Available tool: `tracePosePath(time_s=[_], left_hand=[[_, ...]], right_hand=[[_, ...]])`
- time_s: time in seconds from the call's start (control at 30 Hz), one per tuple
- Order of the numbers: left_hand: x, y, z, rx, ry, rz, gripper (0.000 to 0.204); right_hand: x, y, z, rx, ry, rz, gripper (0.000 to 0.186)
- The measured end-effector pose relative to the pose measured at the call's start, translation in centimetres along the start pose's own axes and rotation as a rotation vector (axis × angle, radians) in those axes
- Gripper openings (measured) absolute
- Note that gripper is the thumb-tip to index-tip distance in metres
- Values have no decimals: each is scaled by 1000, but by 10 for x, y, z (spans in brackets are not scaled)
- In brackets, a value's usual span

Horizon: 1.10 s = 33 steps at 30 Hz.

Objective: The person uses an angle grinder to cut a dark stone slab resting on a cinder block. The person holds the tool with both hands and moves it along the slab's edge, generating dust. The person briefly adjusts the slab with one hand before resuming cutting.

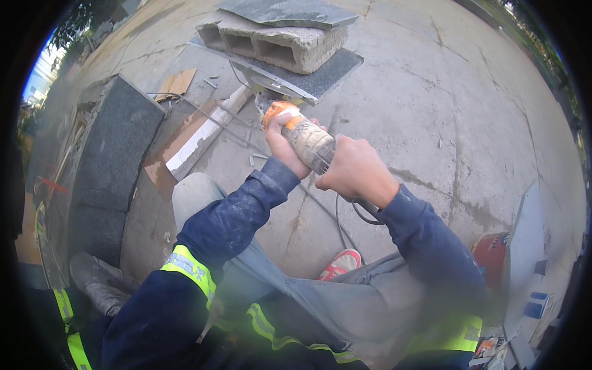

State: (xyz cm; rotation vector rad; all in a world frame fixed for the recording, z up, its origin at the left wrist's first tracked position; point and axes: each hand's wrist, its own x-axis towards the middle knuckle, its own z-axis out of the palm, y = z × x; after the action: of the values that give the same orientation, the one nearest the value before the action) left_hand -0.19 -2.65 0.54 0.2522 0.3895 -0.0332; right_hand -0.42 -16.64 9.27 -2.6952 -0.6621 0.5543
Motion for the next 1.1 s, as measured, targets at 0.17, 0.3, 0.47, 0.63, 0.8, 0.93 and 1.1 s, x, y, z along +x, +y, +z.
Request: tracePosePath(time_s=[0.17,0.3,0.47,0.63,0.8,0.93,1.1], left_hand=[[0,-4,0,-4,20,2,57],[-5,-8,1,7,13,-8,58],[-11,-10,7,11,49,-5,60],[-13,-12,8,-12,34,-15,57],[-16,-12,10,-39,23,-24,53],[-16,-11,7,-30,20,-28,55],[-16,-12,8,26,17,5,60]], right_hand=[[-7,0,-4,29,0,2,54],[-13,-2,-7,14,1,30,53],[-18,-6,-11,-4,-13,35,52],[-19,-1,-9,20,-4,57,52],[-24,-6,-13,37,-9,67,53],[-24,-8,-13,49,-3,67,51],[-21,-5,-10,20,6,46,52]])
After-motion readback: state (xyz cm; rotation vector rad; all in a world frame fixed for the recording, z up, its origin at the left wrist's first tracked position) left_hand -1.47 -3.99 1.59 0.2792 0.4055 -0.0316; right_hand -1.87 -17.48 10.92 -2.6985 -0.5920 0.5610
